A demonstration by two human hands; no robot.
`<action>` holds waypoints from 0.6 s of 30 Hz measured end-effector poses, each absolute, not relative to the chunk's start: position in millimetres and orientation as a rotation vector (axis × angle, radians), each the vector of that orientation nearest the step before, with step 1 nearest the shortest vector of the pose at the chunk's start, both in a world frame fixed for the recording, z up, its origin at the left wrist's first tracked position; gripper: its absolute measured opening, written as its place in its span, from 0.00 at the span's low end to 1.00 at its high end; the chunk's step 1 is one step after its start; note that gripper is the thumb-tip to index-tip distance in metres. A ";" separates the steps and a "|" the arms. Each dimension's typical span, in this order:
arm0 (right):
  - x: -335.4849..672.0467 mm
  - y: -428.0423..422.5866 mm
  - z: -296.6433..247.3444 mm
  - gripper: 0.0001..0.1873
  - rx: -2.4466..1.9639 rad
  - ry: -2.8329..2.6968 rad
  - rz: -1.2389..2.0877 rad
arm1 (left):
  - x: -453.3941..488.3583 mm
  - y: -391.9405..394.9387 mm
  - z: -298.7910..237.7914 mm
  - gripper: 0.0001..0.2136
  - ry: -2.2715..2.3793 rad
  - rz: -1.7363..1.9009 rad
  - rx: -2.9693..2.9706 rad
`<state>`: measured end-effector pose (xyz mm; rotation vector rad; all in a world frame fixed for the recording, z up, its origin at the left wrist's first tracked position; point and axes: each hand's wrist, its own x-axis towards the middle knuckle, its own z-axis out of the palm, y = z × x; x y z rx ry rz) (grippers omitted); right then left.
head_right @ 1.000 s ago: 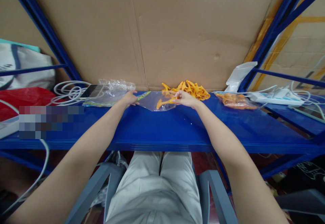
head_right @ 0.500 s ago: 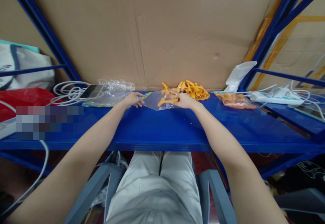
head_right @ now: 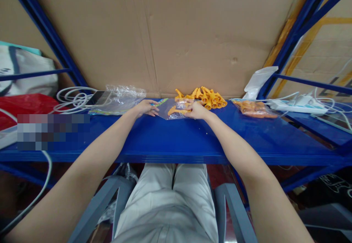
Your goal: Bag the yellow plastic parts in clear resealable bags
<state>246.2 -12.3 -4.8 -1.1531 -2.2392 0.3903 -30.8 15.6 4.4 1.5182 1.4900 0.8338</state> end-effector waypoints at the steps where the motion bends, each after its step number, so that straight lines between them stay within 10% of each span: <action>1: 245.6 -11.4 -6.4 0.13 -1.152 -2.209 0.395 | -30.1 15.3 4.8 0.21 1.482 0.840 1.506; 8: 242.3 -10.6 -12.8 0.18 -1.238 -2.039 0.776 | -29.3 14.3 6.9 0.19 1.395 0.888 1.435; 18: 235.0 -18.2 -8.7 0.24 -1.135 -2.137 0.438 | -26.1 11.2 7.4 0.18 1.357 0.850 1.367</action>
